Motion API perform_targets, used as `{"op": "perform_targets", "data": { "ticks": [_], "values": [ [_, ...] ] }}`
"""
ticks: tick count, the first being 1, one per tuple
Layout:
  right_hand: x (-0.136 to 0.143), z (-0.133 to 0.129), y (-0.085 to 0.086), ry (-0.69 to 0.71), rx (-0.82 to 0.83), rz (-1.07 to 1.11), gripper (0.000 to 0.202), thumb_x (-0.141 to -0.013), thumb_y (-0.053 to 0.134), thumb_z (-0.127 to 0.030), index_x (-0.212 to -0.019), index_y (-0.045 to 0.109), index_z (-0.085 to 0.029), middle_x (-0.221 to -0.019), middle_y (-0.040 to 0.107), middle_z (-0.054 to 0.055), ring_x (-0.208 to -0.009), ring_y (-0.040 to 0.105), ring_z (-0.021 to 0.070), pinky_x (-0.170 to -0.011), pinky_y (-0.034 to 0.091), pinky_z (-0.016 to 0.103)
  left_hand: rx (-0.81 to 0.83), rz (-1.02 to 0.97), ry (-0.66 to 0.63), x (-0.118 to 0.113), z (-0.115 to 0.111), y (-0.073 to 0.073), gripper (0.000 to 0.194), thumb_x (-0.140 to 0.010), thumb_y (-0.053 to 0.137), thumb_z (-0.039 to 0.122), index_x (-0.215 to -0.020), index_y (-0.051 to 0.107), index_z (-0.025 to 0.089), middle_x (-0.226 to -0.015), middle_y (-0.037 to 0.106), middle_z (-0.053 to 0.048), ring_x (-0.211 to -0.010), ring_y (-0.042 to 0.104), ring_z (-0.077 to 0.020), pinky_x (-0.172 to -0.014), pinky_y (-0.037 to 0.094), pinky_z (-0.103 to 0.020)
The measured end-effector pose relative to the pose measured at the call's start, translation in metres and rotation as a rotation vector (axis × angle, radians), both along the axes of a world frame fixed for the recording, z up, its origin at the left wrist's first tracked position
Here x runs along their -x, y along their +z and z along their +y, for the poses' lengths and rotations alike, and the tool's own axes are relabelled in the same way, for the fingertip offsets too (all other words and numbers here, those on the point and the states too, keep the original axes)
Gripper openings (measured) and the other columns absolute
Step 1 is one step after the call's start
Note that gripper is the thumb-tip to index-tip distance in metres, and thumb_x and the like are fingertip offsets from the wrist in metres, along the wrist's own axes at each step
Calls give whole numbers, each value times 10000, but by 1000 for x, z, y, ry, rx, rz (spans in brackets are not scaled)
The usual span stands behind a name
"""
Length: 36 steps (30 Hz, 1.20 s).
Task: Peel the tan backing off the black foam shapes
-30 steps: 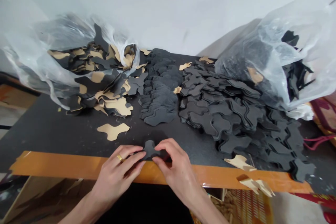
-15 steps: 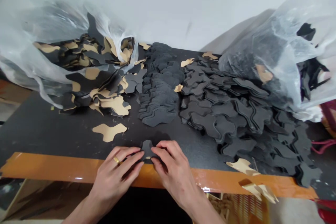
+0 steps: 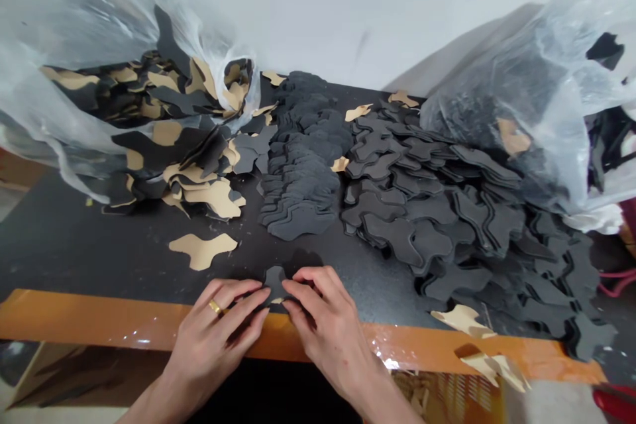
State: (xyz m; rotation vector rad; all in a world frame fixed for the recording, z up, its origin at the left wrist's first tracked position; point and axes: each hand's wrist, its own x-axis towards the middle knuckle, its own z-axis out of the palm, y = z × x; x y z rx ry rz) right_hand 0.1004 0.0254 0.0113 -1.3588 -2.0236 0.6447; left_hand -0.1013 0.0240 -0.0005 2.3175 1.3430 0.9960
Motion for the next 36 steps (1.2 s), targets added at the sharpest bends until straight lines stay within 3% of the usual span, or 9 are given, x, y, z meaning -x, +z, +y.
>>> {"op": "perform_targets", "data": {
  "ticks": [36],
  "values": [
    [1,-3,-3,7,9,-43,274,-934,565,-118,-1177,666,-197,-1112,611,98,-1000,573,224,-841,552,385,-8,14,-24,0,-1,1,264,-859,644,42,-1102,680,137,-1052,664,-106,-901,597,-213,-805,562,-365]
  ]
}}
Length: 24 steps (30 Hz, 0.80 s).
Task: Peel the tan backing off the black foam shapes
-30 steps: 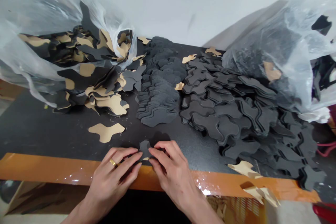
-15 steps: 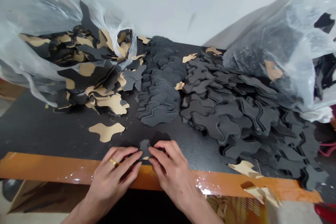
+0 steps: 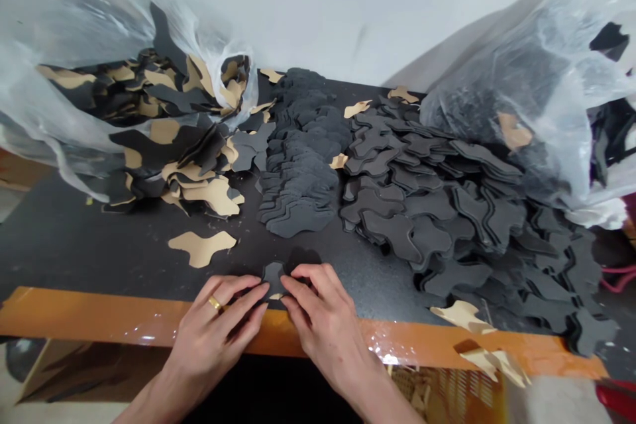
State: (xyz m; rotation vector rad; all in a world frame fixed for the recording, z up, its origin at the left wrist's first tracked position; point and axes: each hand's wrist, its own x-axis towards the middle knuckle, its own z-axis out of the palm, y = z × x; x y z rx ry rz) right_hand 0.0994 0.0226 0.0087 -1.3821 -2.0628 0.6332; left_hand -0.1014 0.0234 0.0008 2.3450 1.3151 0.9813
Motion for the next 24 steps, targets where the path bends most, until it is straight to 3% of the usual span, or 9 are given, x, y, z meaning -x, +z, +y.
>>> {"op": "perform_targets", "data": {
  "ticks": [15,20,24],
  "values": [
    [1,1,2,23,-1,3,281,-923,567,-92,-1178,654,-172,-1108,589,107,-975,548,228,-804,543,381,65,46,53,8,1,3,133,-890,643,152,-1020,669,145,-1105,602,-117,-943,565,-226,-811,540,-343],
    [0,1,1,31,4,4,275,-921,577,-102,-1179,646,-167,-1110,581,107,-980,543,229,-799,535,377,87,122,-121,9,9,10,347,-925,585,130,-1271,575,151,-1229,634,-102,-1058,529,-251,-942,490,-389],
    [0,2,0,31,-5,22,272,-925,575,-106,-1179,643,-175,-1097,582,101,-988,544,227,-807,534,375,189,123,-241,10,14,9,353,-957,523,123,-1308,545,152,-1246,648,-85,-1058,520,-236,-938,487,-363]
  ]
}}
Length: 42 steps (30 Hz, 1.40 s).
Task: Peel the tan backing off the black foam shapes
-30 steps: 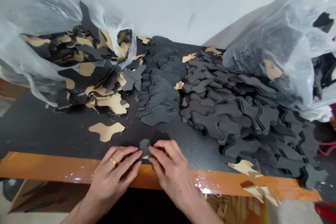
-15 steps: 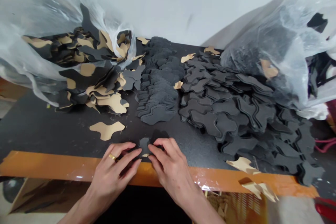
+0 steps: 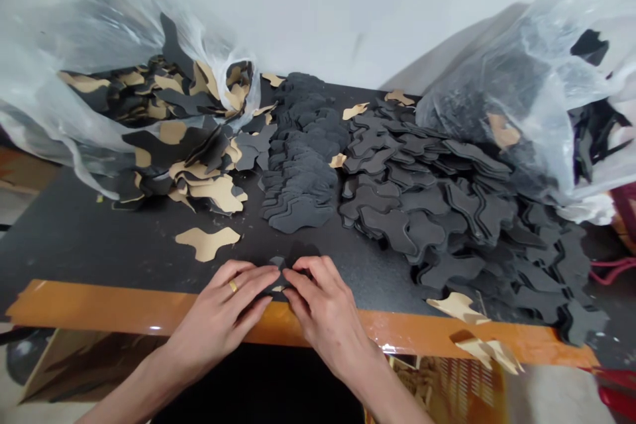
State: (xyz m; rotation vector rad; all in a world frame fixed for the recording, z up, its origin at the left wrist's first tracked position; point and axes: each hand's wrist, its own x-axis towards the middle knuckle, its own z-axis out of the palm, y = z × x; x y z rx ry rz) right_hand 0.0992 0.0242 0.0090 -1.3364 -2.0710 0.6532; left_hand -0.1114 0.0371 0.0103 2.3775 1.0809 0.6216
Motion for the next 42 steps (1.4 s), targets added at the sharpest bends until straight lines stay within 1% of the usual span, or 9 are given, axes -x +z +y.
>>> {"op": "perform_targets", "data": {
  "ticks": [8,14,20,25,32,35,36,39,42],
  "values": [
    [-7,-2,2,-8,-64,24,357,-912,638,-160,-1266,607,-201,-1229,555,120,-1090,544,233,-872,541,382,80,-47,72,2,5,1,297,-998,455,166,-1275,562,170,-955,654,-79,-925,581,-201,-811,520,-321],
    [1,0,8,88,-316,-142,278,-873,609,-33,-1096,684,-180,-1349,514,143,-1277,454,323,-989,492,509,152,-112,128,1,9,2,260,-1012,443,185,-1245,557,197,-1039,671,-69,-963,579,-199,-853,513,-349],
    [13,9,-1,64,-325,-114,106,-894,612,-72,-906,673,-157,-1276,580,154,-1249,497,327,-955,525,500,220,-133,102,3,11,3,325,-992,489,188,-1317,486,207,-1093,687,-53,-1043,565,-198,-899,517,-345],
    [15,6,-2,75,-278,-73,102,-925,568,-69,-918,620,-157,-1242,603,140,-1274,481,302,-982,505,486,217,-113,64,6,9,3,468,-937,559,148,-1378,415,211,-1147,688,-49,-1095,528,-215,-914,516,-358],
    [-1,-22,40,205,-122,-53,150,-937,504,-47,-962,588,-168,-1242,613,119,-1296,468,275,-1012,480,463,206,-108,23,7,10,2,517,-881,530,45,-1360,409,197,-1198,681,-55,-1080,514,-235,-924,500,-398],
    [-16,-33,58,326,0,-38,26,-947,579,-186,-930,589,-202,-1188,645,83,-1246,519,255,-1002,501,428,203,-107,41,7,9,3,412,-922,538,104,-1314,459,203,-1178,688,-51,-1069,518,-227,-924,502,-383],
    [-20,-35,59,336,11,-16,96,-922,639,-285,-910,585,-207,-1177,649,86,-1224,537,266,-982,516,426,197,-103,46,7,9,4,383,-927,543,118,-1296,480,203,-1174,686,-54,-1065,521,-225,-924,502,-378],
    [-28,-29,47,203,-66,11,258,-856,717,-396,-948,590,-192,-1170,643,126,-1104,606,266,-881,564,409,186,-75,38,8,10,6,338,-935,541,136,-1267,522,199,-1123,687,-68,-1049,536,-220,-901,511,-356],
    [-28,-16,20,67,-190,-89,194,-916,634,-185,-1109,615,-173,-1162,643,135,-1046,624,227,-859,561,381,175,-26,6,11,12,8,347,-939,520,132,-1279,533,199,-1024,701,-72,-1031,560,-222,-865,521,-344]
  ]
}}
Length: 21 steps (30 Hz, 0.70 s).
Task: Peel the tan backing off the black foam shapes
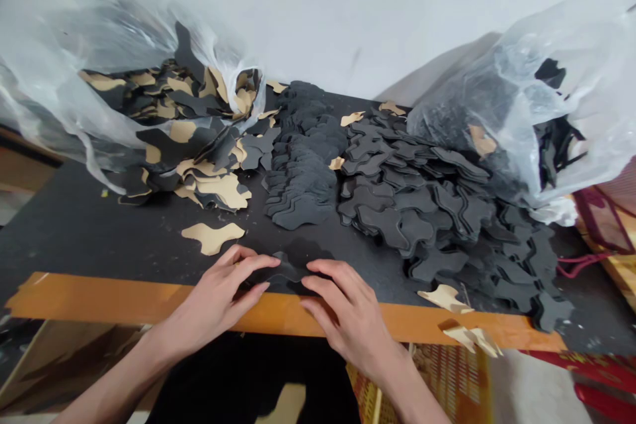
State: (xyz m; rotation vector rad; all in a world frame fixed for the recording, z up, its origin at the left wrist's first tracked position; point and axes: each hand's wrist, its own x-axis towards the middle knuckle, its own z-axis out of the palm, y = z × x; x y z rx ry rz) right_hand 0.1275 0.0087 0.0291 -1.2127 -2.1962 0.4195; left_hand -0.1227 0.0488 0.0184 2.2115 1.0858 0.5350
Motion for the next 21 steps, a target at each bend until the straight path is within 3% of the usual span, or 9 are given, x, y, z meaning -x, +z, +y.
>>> {"op": "perform_targets", "data": {
  "ticks": [2,5,10,14,21],
  "values": [
    [2,8,-15,5,-42,-56,264,-927,586,-124,-1182,628,-181,-1176,639,135,-1050,621,224,-859,556,379,-17,11,-39,3,2,0,342,-934,507,108,-1259,548,205,-1089,700,-72,-1052,560,-216,-882,519,-342],
    [7,15,-23,52,-88,-66,307,-931,520,-64,-1174,660,-187,-1124,665,122,-991,638,212,-816,562,366,-62,1,-117,8,7,-1,319,-925,484,49,-1180,582,213,-1259,664,-44,-1093,539,-197,-921,509,-332],
    [11,16,-22,83,-138,-55,266,-938,531,-79,-1133,682,-179,-1038,703,107,-968,647,216,-795,565,370,-154,20,-188,11,13,-2,303,-917,485,35,-1107,630,221,-1273,674,-23,-1091,541,-198,-883,538,-326],
    [8,13,-25,104,-151,-147,258,-939,554,-94,-1160,672,-157,-1095,701,115,-1057,621,239,-853,547,393,-190,45,-214,12,14,-3,285,-941,476,69,-1101,654,224,-1280,672,-28,-1082,554,-193,-875,555,-321],
    [8,13,-18,149,-172,-210,300,-993,432,-113,-1175,669,-135,-1097,707,136,-1059,627,245,-824,568,395,-231,48,-229,14,14,-9,272,-953,485,92,-1131,653,212,-1299,661,-51,-1112,549,-190,-892,557,-327]
  ]
}}
